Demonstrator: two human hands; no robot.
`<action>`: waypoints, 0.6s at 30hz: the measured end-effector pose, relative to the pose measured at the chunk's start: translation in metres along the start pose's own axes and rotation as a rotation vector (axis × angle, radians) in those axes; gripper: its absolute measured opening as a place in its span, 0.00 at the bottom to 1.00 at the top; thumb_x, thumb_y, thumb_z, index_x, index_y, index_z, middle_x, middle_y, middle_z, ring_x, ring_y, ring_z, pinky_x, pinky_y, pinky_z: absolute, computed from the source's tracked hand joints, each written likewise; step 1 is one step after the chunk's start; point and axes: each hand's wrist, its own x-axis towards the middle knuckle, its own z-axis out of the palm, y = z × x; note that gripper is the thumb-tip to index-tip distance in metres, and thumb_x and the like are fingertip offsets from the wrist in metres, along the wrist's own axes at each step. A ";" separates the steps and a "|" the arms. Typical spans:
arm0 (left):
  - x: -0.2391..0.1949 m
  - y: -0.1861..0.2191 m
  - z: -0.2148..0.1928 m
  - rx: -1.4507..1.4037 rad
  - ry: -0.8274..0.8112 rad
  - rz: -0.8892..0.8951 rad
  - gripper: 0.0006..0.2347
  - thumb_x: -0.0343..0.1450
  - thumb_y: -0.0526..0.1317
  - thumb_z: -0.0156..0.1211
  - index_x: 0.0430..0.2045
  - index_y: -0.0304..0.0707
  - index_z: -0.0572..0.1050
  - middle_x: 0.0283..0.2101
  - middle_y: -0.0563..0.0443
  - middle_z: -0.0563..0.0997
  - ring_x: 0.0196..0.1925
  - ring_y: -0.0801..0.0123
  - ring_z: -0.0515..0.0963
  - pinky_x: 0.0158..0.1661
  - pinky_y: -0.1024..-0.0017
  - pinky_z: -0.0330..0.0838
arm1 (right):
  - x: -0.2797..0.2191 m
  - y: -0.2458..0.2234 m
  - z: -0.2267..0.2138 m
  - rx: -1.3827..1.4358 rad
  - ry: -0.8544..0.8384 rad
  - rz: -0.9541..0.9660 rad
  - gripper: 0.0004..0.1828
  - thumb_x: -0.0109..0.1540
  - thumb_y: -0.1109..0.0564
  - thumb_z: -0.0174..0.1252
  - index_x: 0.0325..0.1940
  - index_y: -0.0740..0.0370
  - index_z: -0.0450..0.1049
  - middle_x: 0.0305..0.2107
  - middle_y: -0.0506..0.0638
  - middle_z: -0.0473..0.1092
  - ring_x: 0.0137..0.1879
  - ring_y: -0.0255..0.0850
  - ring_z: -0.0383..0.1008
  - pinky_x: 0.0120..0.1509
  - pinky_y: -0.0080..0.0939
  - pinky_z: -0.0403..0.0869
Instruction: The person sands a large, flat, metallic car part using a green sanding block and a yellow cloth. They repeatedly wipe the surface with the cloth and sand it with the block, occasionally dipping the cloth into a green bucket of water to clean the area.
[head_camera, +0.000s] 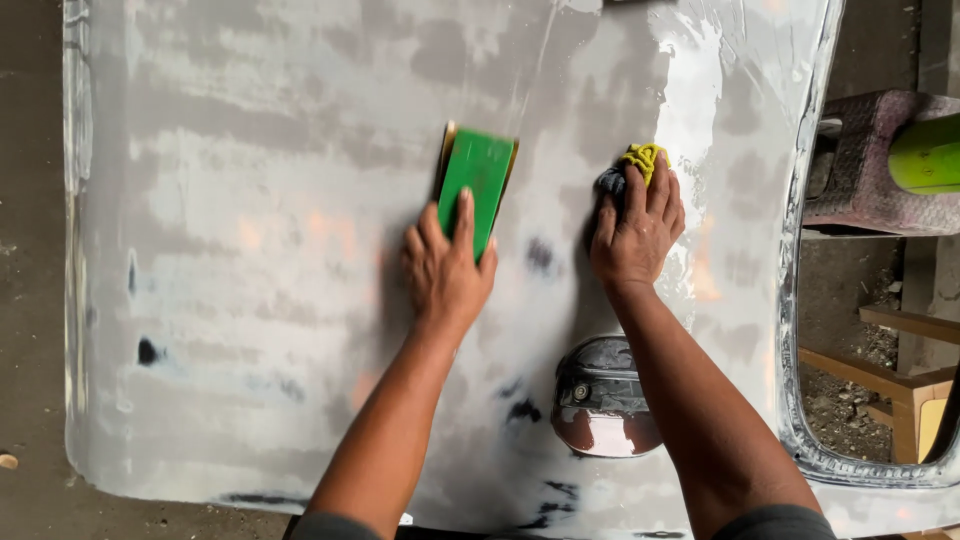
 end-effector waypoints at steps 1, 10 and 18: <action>0.028 0.005 0.007 -0.005 0.001 0.005 0.32 0.68 0.53 0.65 0.68 0.51 0.63 0.62 0.34 0.66 0.52 0.41 0.69 0.47 0.45 0.69 | 0.001 0.000 0.001 -0.005 0.004 0.002 0.31 0.63 0.54 0.56 0.72 0.54 0.65 0.77 0.56 0.48 0.80 0.59 0.46 0.81 0.59 0.44; 0.078 0.021 0.009 -0.039 0.037 0.008 0.32 0.69 0.52 0.65 0.69 0.51 0.61 0.62 0.37 0.65 0.56 0.42 0.68 0.51 0.47 0.68 | 0.002 0.000 0.000 0.012 0.008 0.005 0.30 0.63 0.54 0.56 0.71 0.53 0.66 0.77 0.56 0.49 0.80 0.58 0.46 0.81 0.58 0.44; -0.016 0.004 -0.001 -0.009 -0.033 0.051 0.32 0.67 0.53 0.65 0.68 0.53 0.64 0.61 0.35 0.67 0.53 0.41 0.70 0.47 0.45 0.69 | 0.000 0.003 0.002 0.018 0.015 -0.013 0.31 0.63 0.54 0.57 0.71 0.55 0.65 0.77 0.57 0.49 0.80 0.59 0.47 0.81 0.59 0.45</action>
